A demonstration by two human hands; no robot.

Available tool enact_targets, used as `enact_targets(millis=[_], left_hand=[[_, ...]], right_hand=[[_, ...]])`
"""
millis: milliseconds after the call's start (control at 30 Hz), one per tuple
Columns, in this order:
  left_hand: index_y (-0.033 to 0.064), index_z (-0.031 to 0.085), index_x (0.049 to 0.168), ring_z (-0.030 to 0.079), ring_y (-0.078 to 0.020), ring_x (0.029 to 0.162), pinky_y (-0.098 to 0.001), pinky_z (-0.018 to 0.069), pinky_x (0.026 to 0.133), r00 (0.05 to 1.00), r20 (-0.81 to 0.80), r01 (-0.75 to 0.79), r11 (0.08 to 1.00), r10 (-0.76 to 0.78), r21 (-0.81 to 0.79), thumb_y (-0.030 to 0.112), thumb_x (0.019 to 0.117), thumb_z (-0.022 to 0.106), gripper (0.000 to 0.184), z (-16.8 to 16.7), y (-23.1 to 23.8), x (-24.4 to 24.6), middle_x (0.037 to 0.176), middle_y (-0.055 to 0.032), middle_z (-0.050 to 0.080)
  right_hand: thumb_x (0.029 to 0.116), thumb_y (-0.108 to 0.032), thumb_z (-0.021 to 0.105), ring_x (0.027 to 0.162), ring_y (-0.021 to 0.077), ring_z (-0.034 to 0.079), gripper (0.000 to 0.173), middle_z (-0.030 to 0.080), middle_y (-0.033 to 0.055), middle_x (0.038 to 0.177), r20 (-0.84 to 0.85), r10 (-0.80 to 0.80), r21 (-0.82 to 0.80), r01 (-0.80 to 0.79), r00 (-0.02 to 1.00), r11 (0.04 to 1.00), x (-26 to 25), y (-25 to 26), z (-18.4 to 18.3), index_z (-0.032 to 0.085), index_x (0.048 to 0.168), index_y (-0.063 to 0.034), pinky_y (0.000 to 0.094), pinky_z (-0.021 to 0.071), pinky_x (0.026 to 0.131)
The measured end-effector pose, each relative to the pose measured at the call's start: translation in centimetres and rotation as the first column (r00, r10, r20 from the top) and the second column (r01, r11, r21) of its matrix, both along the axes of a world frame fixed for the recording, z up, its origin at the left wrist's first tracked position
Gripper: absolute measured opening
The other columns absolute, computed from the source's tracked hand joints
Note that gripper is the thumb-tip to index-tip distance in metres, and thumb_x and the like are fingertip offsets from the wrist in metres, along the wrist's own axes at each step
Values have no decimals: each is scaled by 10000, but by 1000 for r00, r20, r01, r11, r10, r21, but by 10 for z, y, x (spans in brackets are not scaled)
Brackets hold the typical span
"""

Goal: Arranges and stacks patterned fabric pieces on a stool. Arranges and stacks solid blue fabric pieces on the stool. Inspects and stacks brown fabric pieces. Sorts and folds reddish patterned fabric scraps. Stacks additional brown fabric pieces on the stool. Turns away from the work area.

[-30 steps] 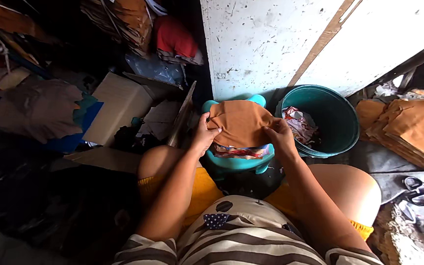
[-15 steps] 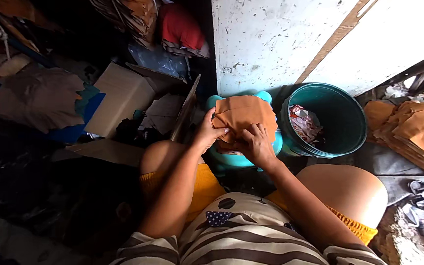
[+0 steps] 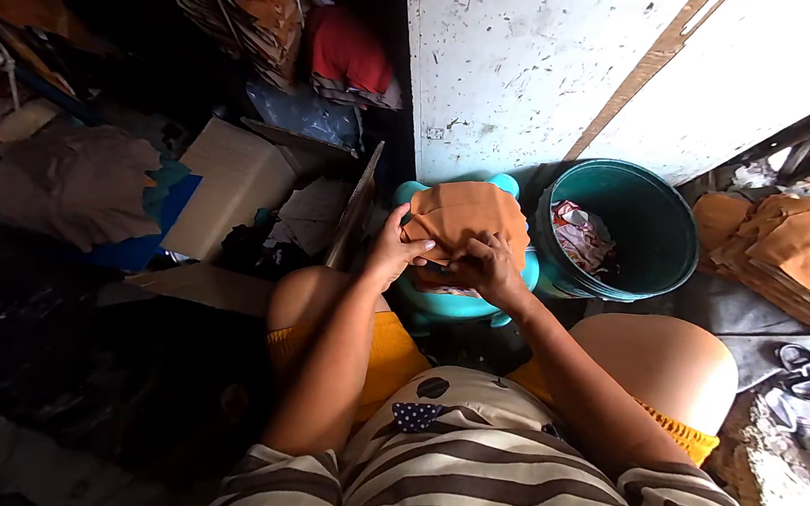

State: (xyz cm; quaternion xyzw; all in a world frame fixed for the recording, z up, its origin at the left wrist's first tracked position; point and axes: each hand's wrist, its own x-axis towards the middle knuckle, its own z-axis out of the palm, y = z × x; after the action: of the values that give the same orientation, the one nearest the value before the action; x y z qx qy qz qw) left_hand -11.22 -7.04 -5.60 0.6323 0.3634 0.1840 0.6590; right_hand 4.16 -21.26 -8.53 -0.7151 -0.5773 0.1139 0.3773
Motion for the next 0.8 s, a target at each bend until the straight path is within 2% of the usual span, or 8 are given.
enact_targets(millis=[67,167,367,533,700,800], left_hand=[[163,243,1606,678,-244,811,-353,583,658,1000,-10,-4,1000,4,-7,-99,874,712,908,2,-1,0,1202,-228,627],[155,255,1602,668,-230,788,-346,578,657,1000,-21,-8,1000,8,2,-89,881,710,887,3,-2,0,1191,-227,624],[148,266,1598,682,-255,812,-369,585,677,999,-53,4,999,-2,33,-60,889,721,867,5,-2,0,1239,-236,623],[159,301,1584,684,-235,801,-344,583,659,998,-65,-8,999,11,43,-42,897,727,833,7,-2,-1,1237,-215,631],[143,303,1580,678,-209,787,-330,582,663,1000,-24,2,999,-1,41,-50,907,708,808,12,-4,3,1236,-208,631],[123,306,1575,691,-209,798,-329,592,652,999,38,3,999,-5,40,-60,890,716,819,14,-2,9,1209,-201,645]], right_hand=[[887,-207,764,1001,350,568,117,625,117,937,-16,5,-11,-5,1000,1000,0,0,1,766,960,-115,579,427,879],[890,-183,747,1001,351,560,97,618,120,935,-49,7,-21,-8,999,1000,0,0,3,760,943,-103,574,427,873],[890,-140,735,1034,345,548,67,620,122,955,-185,-15,-31,10,983,999,2,2,6,745,907,-76,587,401,930],[911,-124,732,994,340,585,89,645,130,927,-128,-15,-21,12,992,1000,2,3,5,721,902,-36,556,442,923],[964,-133,682,1000,347,597,118,648,151,953,-177,-40,-41,33,983,999,4,2,9,693,967,-15,567,452,922],[981,-106,655,936,289,620,102,651,140,930,-255,-47,-14,45,966,999,8,2,12,669,995,-6,506,484,888]])
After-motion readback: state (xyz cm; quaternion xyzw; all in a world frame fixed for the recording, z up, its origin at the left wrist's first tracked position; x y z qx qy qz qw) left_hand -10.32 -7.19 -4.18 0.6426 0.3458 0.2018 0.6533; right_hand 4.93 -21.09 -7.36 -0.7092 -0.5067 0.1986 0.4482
